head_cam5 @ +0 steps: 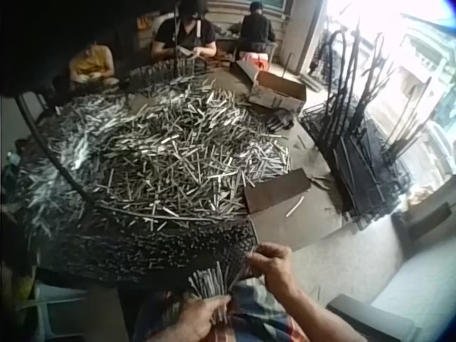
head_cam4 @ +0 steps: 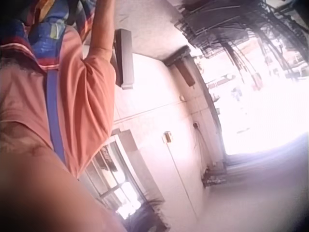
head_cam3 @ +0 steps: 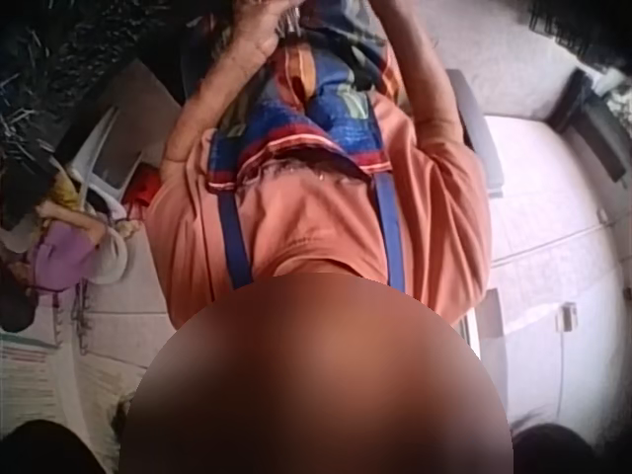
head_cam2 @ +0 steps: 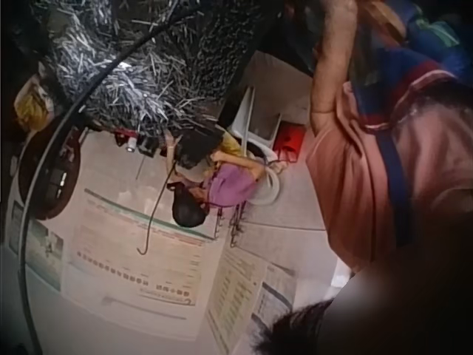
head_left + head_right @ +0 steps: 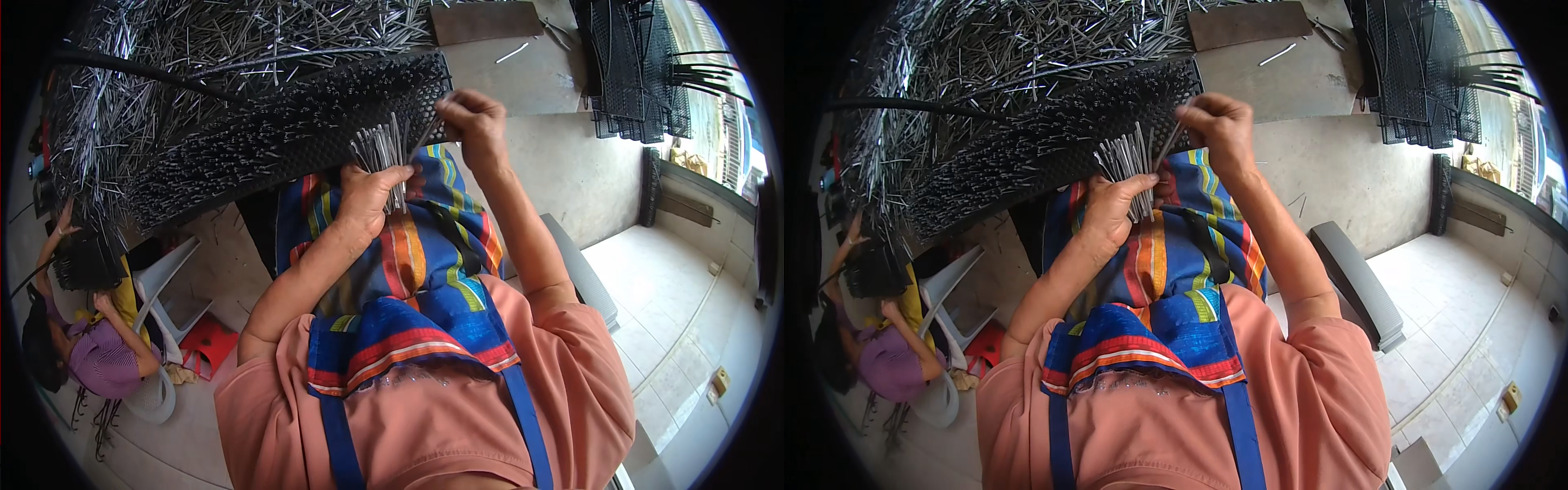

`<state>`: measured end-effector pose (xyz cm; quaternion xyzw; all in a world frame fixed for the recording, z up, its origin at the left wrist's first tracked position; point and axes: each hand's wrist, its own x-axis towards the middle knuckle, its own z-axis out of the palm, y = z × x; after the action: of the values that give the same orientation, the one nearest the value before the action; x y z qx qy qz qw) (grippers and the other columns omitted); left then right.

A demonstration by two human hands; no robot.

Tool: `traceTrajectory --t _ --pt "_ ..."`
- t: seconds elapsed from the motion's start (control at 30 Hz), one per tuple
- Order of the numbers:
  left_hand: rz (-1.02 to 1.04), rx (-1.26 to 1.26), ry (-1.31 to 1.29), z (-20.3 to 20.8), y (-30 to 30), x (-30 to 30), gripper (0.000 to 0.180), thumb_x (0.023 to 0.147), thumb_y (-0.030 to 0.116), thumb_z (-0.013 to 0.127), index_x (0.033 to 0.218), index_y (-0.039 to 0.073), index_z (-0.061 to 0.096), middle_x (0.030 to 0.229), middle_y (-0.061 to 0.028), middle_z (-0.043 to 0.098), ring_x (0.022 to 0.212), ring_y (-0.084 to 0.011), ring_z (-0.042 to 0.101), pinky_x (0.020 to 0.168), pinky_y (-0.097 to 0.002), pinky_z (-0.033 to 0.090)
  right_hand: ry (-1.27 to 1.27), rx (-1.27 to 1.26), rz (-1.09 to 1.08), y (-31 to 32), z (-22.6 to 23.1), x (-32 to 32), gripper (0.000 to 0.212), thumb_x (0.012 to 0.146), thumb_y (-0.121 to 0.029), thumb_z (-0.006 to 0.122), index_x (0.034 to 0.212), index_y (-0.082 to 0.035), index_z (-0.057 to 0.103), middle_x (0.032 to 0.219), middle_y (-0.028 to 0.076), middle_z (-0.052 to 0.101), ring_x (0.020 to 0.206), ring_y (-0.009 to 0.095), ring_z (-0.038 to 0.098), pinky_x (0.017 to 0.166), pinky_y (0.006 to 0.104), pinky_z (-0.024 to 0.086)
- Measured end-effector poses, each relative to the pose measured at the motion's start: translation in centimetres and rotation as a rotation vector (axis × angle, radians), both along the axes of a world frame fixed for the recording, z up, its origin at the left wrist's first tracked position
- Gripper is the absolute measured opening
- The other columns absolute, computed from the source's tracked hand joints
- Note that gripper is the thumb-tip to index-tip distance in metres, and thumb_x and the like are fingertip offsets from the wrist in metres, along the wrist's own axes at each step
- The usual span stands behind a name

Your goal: Assembling or sorting thin metal wires into bundles or through a mesh at a workbench.

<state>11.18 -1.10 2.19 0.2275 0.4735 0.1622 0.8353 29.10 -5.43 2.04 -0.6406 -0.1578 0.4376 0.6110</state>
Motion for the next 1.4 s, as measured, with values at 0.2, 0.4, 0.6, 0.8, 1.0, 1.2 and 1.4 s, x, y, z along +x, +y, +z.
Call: traceTrajectory --t 0.2,0.4,0.6,0.8,1.0,1.2,1.4 --pt "-0.023 -0.007 -0.002 -1.0 -0.3 0.0 0.017 0.078 -0.007 0.065 0.094 -0.003 0.065 0.081 -0.0141 0.07 0.062 -0.0228 0.069 0.054 -0.0319 0.058 -0.578 0.259 -0.215 1.7 -1.1 2.1 0.007 0.079 0.004 0.074 0.083 0.002 0.069 0.073 0.002 0.064 0.06 0.006 0.053 0.054 0.0202 0.04" --pt "-0.089 -0.035 0.016 -1.4 -0.2 -0.4 0.022 0.08 -0.005 0.064 0.102 0.0 0.066 0.086 -0.011 0.071 0.068 -0.0223 0.071 0.056 -0.0322 0.058 -0.958 0.258 -0.073 2.7 -1.2 2.1 0.01 0.075 0.006 0.075 0.082 0.003 0.068 0.075 0.004 0.066 0.065 0.008 0.058 0.059 0.0224 0.045" --pt "-0.1 -0.004 0.008 -1.1 -0.1 -0.2 0.024 0.08 -0.005 0.063 0.103 0.0 0.066 0.084 -0.0128 0.072 0.068 -0.022 0.071 0.057 -0.0312 0.058 -1.031 0.184 -0.029 3.0 -1.0 1.9 0.01 0.074 0.004 0.077 0.082 0.002 0.07 0.074 0.005 0.066 0.065 0.009 0.058 0.059 0.0226 0.046" --pt "-0.083 -0.058 0.01 -1.1 -0.1 -0.5 0.024 0.08 -0.004 0.062 0.104 0.0 0.066 0.083 -0.0118 0.072 0.068 -0.0214 0.071 0.059 -0.031 0.058 -1.058 0.114 -0.044 2.8 -1.3 1.4 0.013 0.073 0.003 0.078 0.083 0.0 0.072 0.072 0.005 0.065 0.063 0.011 0.059 0.057 0.0233 0.046" --pt "-0.078 -0.066 -0.015 -1.6 -0.1 -0.3 0.02 0.082 -0.001 0.064 0.102 -0.001 0.067 0.084 -0.0126 0.072 0.069 -0.0217 0.071 0.06 -0.0323 0.059 -1.142 0.117 -0.034 2.8 -1.6 1.7 0.008 0.076 -0.001 0.076 0.084 -0.002 0.072 0.07 0.005 0.063 0.06 0.013 0.059 0.056 0.0264 0.047" --pt "-0.022 -0.124 -0.079 -1.2 0.1 -0.1 0.021 0.078 -0.006 0.065 0.098 -0.003 0.064 0.08 -0.0151 0.07 0.063 -0.0242 0.07 0.054 -0.0319 0.058 -0.689 -0.086 0.259 1.2 -0.3 1.0 0.013 0.077 -0.006 0.077 0.085 0.001 0.071 0.073 0.004 0.067 0.064 0.011 0.06 0.058 0.0271 0.047" --pt "-0.096 -0.027 -0.053 -0.9 -0.5 -0.4 0.026 0.078 -0.008 0.062 0.103 -0.001 0.067 0.087 -0.0128 0.072 0.071 -0.0246 0.071 0.065 -0.0366 0.061 -0.076 -0.246 0.38 -0.7 0.4 -1.5 0.015 0.078 -0.011 0.077 0.073 0.0 0.068 0.061 -0.002 0.057 0.057 0.005 0.047 0.051 0.0258 0.037"
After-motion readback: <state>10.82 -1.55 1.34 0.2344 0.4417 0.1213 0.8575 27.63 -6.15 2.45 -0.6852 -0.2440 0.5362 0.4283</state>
